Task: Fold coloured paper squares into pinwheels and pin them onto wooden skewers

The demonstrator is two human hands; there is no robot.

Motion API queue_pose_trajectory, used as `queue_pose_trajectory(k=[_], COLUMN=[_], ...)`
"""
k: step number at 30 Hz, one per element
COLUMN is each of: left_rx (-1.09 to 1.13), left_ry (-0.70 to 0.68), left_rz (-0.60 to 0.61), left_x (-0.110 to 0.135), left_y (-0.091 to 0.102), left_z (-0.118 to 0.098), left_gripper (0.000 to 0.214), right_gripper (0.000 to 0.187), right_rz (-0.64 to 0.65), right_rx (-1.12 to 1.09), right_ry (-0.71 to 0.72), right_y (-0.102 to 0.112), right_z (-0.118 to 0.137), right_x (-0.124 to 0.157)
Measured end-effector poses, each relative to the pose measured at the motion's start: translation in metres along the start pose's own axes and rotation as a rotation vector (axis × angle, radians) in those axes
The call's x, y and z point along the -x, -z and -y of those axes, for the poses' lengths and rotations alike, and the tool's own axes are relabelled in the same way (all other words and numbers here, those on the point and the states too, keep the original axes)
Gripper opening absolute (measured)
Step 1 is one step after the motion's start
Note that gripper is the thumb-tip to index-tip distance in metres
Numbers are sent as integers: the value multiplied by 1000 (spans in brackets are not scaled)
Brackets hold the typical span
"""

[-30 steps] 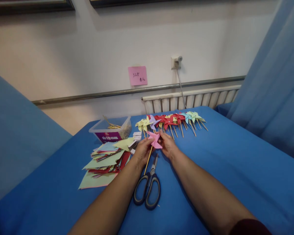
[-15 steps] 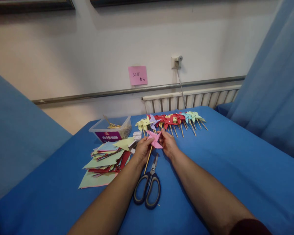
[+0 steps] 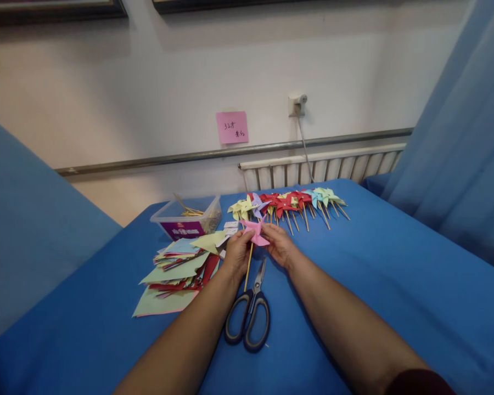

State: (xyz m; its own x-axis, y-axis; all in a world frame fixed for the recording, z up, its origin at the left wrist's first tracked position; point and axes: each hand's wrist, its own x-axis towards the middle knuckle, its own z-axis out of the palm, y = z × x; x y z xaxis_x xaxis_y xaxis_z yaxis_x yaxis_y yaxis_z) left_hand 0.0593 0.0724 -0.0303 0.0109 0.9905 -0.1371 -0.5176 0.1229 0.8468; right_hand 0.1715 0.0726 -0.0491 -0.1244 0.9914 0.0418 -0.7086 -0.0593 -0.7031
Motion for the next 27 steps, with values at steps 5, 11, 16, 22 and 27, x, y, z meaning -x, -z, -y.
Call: queue_pose_trajectory(k=[5,11,16,22,27], left_rx=[21,42,66,54,25], left_ry=[-23,-26,-18,-8,-31], left_rz=[-19,-20,-14,-3,-3], left_x=[1,2,4,7,4], left_y=[-1,-3,-4,-6,-4], left_z=[-1,-1,-3,-3,-1], left_gripper=[24,26,24,23,24], right_gripper=[22,25,24,27,29], right_rz=[9,-2,-29,-67,-98], right_rx=[47,8,12,37,43], right_ry=[19,8,0,19,31], right_y=[-2,0,-1,-1,-1], right_z=[-6,-4,-4,-6,-5], right_x=[2,-1,0,-1,-1])
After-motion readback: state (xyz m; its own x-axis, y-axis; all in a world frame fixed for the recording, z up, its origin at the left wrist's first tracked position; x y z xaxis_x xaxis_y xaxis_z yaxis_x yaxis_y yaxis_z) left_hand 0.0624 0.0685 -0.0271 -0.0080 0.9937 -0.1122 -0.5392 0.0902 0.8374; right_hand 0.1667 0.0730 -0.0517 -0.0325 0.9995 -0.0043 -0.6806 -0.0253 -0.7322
